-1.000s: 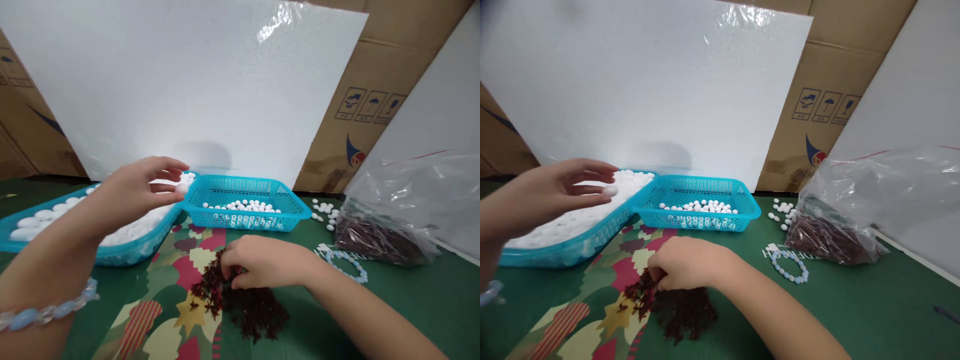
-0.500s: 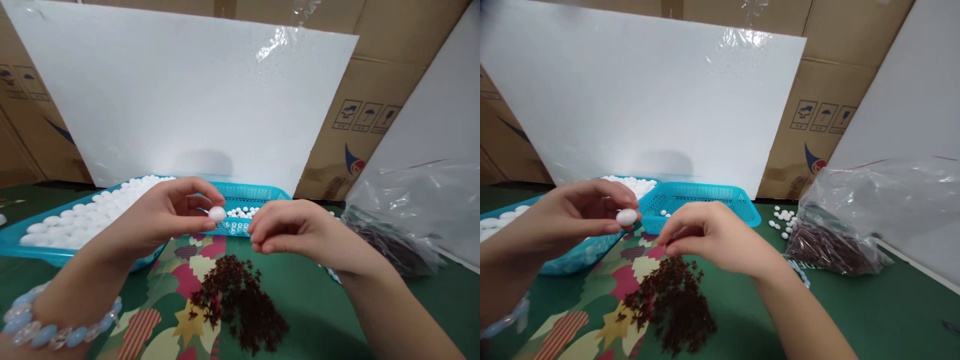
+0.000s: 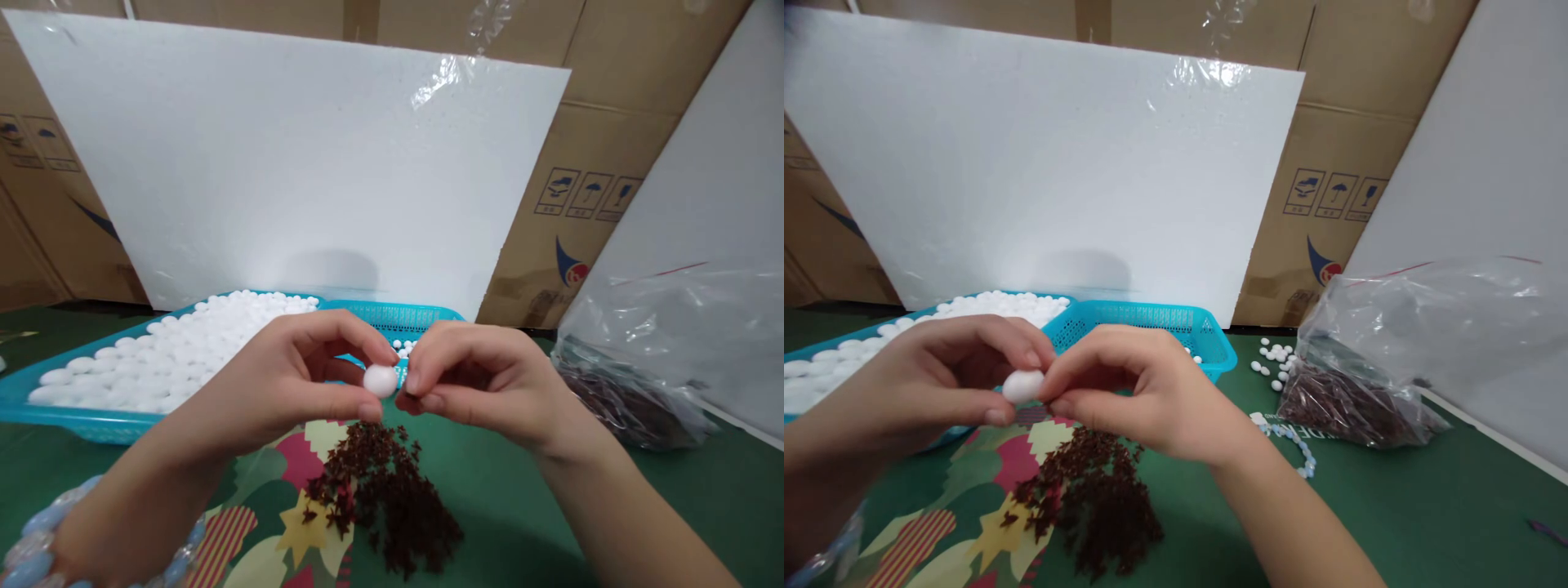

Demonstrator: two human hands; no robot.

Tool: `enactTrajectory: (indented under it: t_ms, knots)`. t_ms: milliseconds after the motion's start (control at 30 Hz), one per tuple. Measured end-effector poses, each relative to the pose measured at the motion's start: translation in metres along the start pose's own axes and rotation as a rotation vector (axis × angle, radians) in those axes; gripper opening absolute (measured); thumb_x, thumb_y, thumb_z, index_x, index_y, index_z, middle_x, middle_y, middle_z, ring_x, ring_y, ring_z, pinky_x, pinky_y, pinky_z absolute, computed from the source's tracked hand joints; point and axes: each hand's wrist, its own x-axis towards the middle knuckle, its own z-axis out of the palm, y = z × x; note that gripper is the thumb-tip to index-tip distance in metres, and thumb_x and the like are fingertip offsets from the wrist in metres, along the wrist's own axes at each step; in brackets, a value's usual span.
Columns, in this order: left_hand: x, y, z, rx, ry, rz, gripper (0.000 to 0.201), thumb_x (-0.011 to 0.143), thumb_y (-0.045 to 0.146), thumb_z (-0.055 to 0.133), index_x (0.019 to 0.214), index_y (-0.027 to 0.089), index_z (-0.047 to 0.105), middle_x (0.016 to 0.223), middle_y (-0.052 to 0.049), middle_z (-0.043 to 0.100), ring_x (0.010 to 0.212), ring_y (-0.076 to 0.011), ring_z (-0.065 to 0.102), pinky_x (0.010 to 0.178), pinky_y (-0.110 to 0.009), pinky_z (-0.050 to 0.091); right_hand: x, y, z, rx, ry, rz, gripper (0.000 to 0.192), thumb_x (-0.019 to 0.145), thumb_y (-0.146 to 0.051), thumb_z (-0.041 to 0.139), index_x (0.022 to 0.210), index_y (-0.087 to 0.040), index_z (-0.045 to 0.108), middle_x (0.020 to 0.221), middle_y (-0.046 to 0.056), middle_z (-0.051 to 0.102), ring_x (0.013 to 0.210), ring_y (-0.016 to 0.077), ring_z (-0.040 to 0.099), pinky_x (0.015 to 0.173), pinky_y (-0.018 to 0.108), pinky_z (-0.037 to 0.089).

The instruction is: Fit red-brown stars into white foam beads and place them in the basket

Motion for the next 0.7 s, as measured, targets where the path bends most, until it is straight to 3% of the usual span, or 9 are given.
enactTrajectory:
  t_ms: [267, 700]
  knots:
    - [-0.0014, -0.0007, 0.0063, 0.089, 0.087, 0.003, 0.017, 0.056, 0.010, 0.055, 0.064, 0.026, 0.054, 0.055, 0.005, 0.051, 0.048, -0.0077, 0.046, 0.040, -0.014, 0.038, 0.0000, -0.0013, 0.0009, 0.040, -0.002, 0.025, 0.011, 0.063, -0.003, 0.047, 0.061, -0.014, 0.050, 0.065, -0.002, 0.049, 0.058, 0.0045, 0.048, 0.052, 0.015, 0.041]
    - [0.0018, 0.0047, 0.0099, 0.060, 0.060, 0.016, 0.022, 0.054, 0.006, 0.056, 0.062, 0.026, 0.056, 0.058, 0.008, 0.052, 0.051, -0.0045, 0.048, 0.046, -0.010, 0.039, 0.0003, -0.0040, 0.0024, 0.038, 0.011, 0.030, 0.011, 0.063, -0.003, 0.048, 0.059, -0.014, 0.049, 0.063, -0.002, 0.049, 0.057, 0.0041, 0.045, 0.051, 0.013, 0.039]
